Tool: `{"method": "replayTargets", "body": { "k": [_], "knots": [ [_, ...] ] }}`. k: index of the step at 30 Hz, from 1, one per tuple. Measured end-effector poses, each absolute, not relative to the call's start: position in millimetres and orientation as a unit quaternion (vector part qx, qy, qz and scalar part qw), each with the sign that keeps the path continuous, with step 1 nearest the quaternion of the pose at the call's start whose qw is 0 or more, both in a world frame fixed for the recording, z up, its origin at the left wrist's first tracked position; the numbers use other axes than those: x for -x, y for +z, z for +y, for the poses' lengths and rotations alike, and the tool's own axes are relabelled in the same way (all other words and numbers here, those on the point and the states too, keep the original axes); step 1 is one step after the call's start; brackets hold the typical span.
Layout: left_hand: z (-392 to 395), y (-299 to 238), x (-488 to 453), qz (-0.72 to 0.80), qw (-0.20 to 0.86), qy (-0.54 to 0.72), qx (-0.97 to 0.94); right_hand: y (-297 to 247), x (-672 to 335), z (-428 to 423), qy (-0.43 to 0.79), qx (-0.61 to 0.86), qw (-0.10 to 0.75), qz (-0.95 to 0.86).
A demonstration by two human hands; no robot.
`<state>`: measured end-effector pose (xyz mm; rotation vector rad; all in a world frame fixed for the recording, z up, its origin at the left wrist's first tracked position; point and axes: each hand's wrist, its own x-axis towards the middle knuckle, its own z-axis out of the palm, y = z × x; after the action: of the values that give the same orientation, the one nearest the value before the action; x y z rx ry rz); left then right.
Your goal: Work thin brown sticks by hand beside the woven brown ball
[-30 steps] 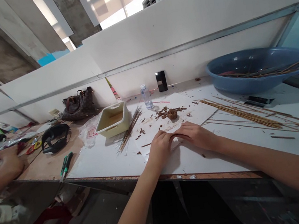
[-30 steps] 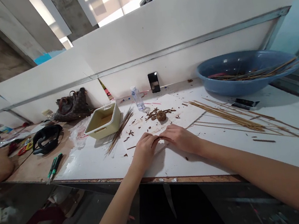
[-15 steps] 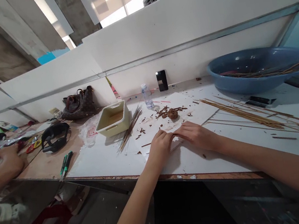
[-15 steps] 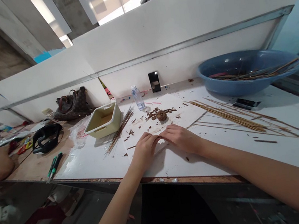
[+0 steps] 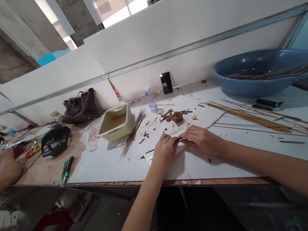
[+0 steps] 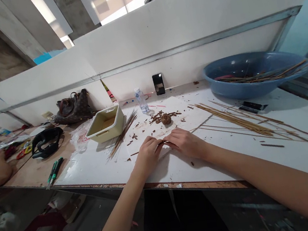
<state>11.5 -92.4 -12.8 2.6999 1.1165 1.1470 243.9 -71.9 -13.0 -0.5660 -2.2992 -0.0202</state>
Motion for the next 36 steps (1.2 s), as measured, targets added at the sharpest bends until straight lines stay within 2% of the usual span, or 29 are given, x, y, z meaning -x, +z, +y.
{"method": "replayTargets", "body": {
  "k": [7, 18, 36],
  "knots": [
    [-92, -17, -11, 0.37, 0.015, 0.357, -0.857, -24, -242, -68, 0.031, 0.237, 0.407, -0.882],
    [-95, -14, -13, 0.369, 0.01, 0.349, -0.861, -23, -240, -71, 0.05, 0.244, 0.403, -0.881],
    [-96, -11, -12, 0.361, -0.01, 0.337, -0.87, -10, -246, -77, 0.012, 0.217, 0.351, -0.911]
  ]
}}
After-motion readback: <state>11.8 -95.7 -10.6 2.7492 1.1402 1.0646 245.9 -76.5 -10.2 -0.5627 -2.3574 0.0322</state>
